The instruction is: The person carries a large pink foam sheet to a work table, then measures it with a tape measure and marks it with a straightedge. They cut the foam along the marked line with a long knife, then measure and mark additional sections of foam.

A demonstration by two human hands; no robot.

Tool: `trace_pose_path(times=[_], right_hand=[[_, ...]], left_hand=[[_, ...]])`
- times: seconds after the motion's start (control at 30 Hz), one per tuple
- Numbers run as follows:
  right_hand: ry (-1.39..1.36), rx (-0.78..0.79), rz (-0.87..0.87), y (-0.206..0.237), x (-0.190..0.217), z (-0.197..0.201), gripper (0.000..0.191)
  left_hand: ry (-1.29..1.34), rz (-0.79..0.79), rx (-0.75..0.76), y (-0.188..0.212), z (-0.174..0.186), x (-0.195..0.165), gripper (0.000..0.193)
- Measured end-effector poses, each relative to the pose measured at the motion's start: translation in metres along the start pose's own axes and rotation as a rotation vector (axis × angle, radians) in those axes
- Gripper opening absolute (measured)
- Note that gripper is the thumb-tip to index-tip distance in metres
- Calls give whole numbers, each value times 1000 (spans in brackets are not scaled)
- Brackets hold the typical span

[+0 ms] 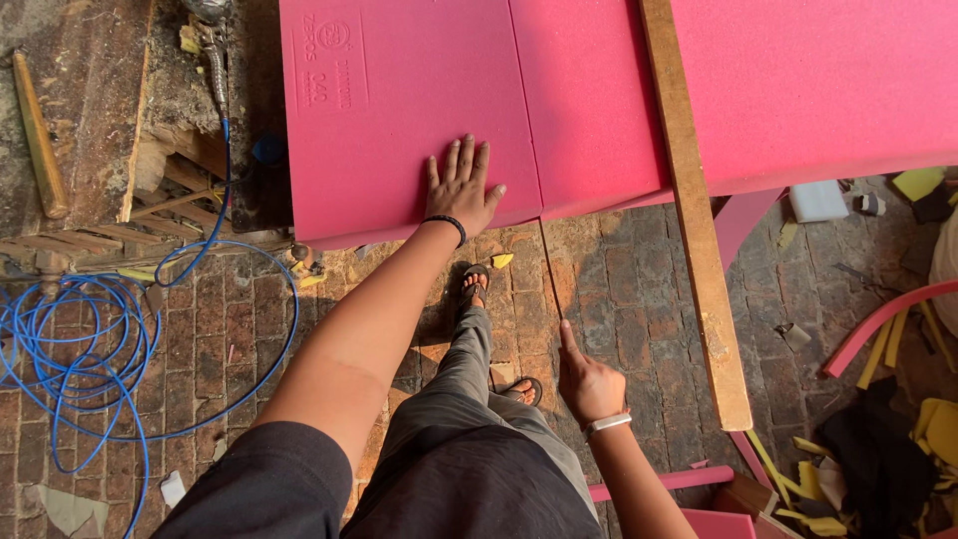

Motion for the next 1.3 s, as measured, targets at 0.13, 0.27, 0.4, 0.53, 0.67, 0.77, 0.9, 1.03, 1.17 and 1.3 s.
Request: trace_pose_path(times=[0.13,0.27,0.4,0.53,0.67,0.77,0.9,1.03,1.17,1.3], right_hand=[[17,222,-37,35,-11,-2,56],[-10,102,-3,64,-16,34,64],[-23,-112,-40,25,-12,71,69],[-19,-217,-15,-99,1,83,67],[-9,-99,-24,-260,18,66,65],[5,12,-30,-375,29,50,62],[89,70,-14,-509,42,33,61],[135,104,2,-602,51,12,62],[161,186,-21,-654,56,-9,59],[191,185,-23,-694,63,-22,55]], left_hand=[[5,-16,-6,1,-1,3,79],[45,-81,-4,1,3,8,84],[28,-80,-43,-16,25,16,89],[36,-40,-95,-60,59,19,90],[64,-47,-88,-107,92,28,92],[84,-52,-117,-146,116,39,92],[121,-26,-184,-204,145,48,89],[131,16,-217,-239,157,46,91],[135,17,-187,-246,161,47,93],[168,9,-152,-250,166,50,94]])
Point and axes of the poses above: each hand's wrist, its own y-axis away from the middle knuckle, its own z-axis out of the back of the hand, x = y × z, the point moved 5 cm from there along -y, towards the middle knuckle, and after that the axes turned 15 degrees about y, right-handed, at the moved point
